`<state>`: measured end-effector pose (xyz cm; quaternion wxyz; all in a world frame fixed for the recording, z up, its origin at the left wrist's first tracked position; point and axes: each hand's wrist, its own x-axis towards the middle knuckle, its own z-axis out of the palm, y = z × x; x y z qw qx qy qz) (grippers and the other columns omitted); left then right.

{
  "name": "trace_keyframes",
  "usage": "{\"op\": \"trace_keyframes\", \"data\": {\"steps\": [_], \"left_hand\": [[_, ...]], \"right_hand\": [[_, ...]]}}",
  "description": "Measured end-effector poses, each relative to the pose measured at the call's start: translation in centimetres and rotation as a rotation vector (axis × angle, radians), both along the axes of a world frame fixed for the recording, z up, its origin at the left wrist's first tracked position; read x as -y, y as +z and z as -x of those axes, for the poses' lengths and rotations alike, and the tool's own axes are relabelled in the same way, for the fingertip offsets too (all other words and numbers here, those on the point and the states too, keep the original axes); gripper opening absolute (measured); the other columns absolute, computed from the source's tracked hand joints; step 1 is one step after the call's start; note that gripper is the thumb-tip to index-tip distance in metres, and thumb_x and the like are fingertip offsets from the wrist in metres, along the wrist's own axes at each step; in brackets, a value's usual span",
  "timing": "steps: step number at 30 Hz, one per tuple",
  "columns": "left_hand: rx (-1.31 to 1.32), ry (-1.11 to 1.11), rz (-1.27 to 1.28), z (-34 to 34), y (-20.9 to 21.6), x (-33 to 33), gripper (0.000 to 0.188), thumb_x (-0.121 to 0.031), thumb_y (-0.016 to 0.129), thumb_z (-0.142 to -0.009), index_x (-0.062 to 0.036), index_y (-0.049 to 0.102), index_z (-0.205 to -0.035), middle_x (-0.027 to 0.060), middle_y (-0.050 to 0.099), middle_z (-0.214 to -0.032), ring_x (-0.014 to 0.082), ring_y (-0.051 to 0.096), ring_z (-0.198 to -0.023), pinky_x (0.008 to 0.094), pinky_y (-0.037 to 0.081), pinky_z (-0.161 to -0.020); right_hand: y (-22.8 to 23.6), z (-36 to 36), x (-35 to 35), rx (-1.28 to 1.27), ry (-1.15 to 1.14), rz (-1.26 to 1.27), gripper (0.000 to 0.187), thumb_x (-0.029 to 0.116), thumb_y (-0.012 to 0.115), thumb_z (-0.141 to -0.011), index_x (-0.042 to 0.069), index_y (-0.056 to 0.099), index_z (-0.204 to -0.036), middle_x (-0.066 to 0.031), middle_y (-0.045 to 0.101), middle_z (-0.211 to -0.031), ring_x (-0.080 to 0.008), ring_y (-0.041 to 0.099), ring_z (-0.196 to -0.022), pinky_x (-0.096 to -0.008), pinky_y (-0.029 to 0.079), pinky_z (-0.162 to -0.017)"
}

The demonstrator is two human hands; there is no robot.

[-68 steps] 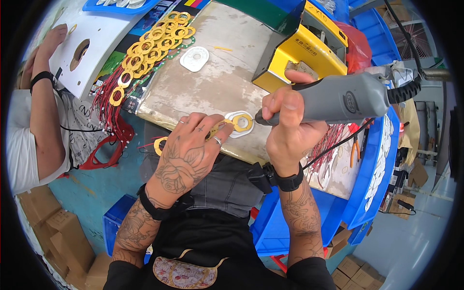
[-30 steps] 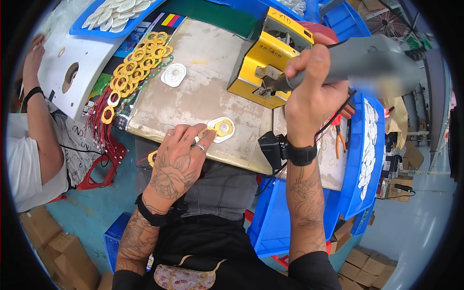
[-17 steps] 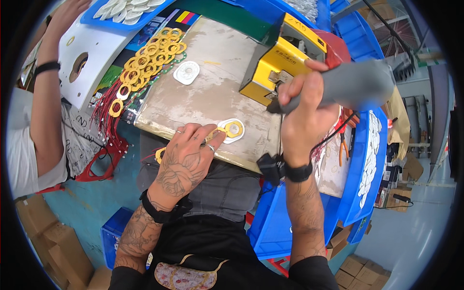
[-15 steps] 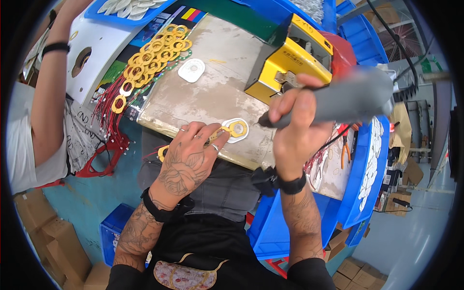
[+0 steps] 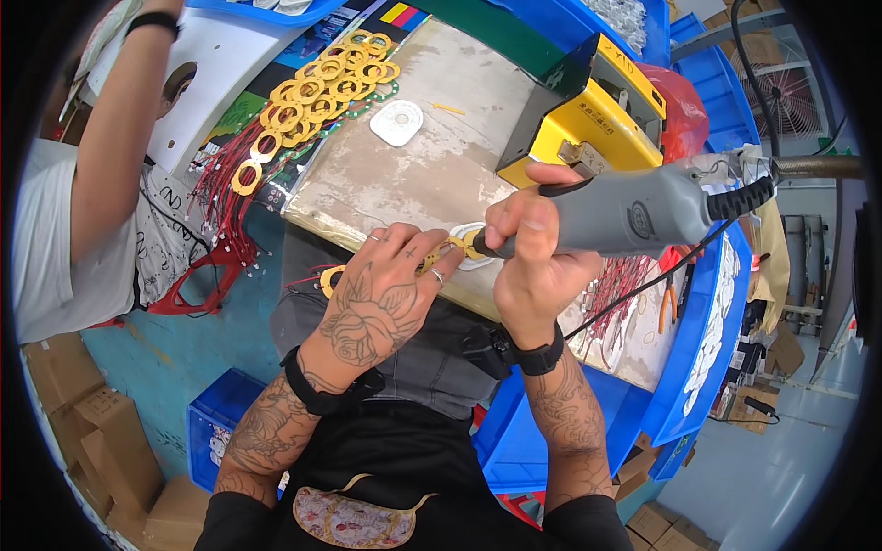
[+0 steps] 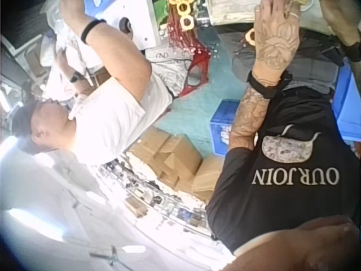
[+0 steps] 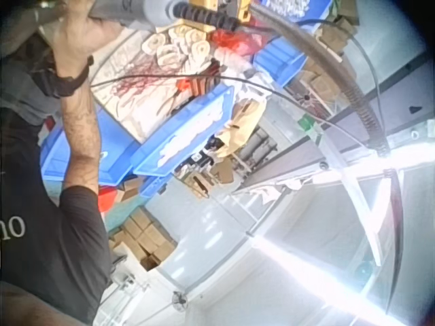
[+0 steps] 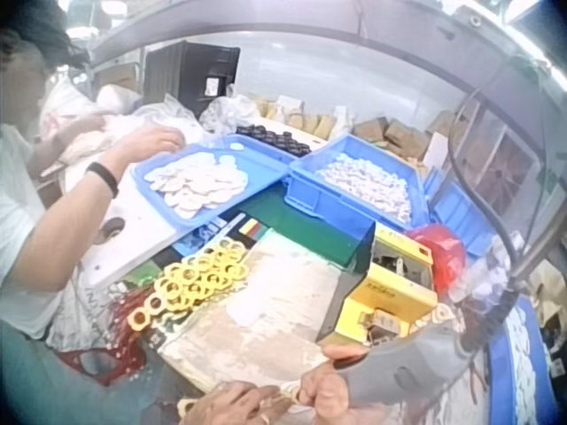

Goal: Assembling and processing electronic components using a handheld tool on a workbench.

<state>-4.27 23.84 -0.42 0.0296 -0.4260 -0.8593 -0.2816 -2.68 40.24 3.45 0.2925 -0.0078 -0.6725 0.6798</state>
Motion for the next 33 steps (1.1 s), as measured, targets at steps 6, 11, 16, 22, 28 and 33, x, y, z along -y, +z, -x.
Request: {"op": "trace_keyframes", "data": {"steps": [6,11,16,22,28,33], "left_hand": [[-0.008,-0.008,0.009,0.0,0.0,0.0,0.039,-0.012,0.063,-0.089,-0.0068,0.073,-0.126,0.0105,0.063,-0.13,0.0288,0.059,-0.117,0.0454,0.05,-0.101],[-0.033,-0.013,-0.001,0.1,-0.1,0.0,0.037,-0.01,0.064,-0.088,-0.0051,0.073,-0.124,0.0093,0.065,-0.129,0.0284,0.06,-0.113,0.0445,0.051,-0.098],[-0.068,-0.011,-0.047,-0.1,-0.1,0.0,0.037,-0.006,0.066,-0.087,-0.0042,0.073,-0.123,0.0089,0.066,-0.127,0.0288,0.061,-0.11,0.0441,0.051,-0.096],[-0.075,0.013,-0.107,-0.8,0.3,0.6,0.044,0.002,0.07,-0.085,-0.0052,0.07,-0.128,0.0114,0.067,-0.127,0.0315,0.063,-0.107,0.0442,0.053,-0.093],[-0.048,0.112,-0.482,-4.4,1.8,2.2,0.041,0.005,0.081,-0.081,-0.0042,0.073,-0.121,0.0153,0.072,-0.123,0.0328,0.07,-0.098,0.0397,0.058,-0.083],[-0.093,-0.066,-0.447,-5.8,2.2,0.8,0.04,0.008,0.082,-0.076,-0.0018,0.076,-0.114,0.017,0.073,-0.124,0.0306,0.069,-0.094,0.037,0.059,-0.078]], "right_hand": [[-2.2,0.1,-0.7,0.004,-0.011,-0.027,0.038,0.022,0.068,-0.104,-0.008,0.054,-0.122,-0.0065,0.058,-0.078,-0.0143,0.054,-0.065,-0.032,0.048,-0.061],[-2.7,0.0,-0.5,0.018,-0.007,-0.075,0.034,0.018,0.068,-0.104,-0.008,0.054,-0.121,-0.0068,0.057,-0.08,-0.0141,0.053,-0.066,-0.0316,0.047,-0.062],[-0.5,-0.2,-0.4,0.084,0.103,-0.01,0.037,0.018,0.067,-0.105,-0.007,0.053,-0.129,-0.0067,0.062,-0.085,-0.0143,0.06,-0.073,-0.0319,0.051,-0.069],[1.4,-3.0,-1.3,-0.145,-0.209,-0.164,0.067,0.011,0.074,-0.096,0.0,0.036,-0.151,-0.0106,0.057,-0.131,-0.0168,0.058,-0.109,-0.0352,0.047,-0.095],[-0.2,-10.2,0.8,-0.085,-0.141,-0.082,0.054,0.03,0.079,-0.094,0.005,0.047,-0.129,-0.0102,0.057,-0.102,-0.0178,0.058,-0.087,-0.033,0.05,-0.079],[-0.6,-12.8,1.4,0.373,-0.068,-0.332,0.028,0.005,0.067,-0.1,-0.005,0.065,-0.125,-0.0214,0.073,-0.111,-0.0354,0.074,-0.095,-0.0385,0.058,-0.086]]}}
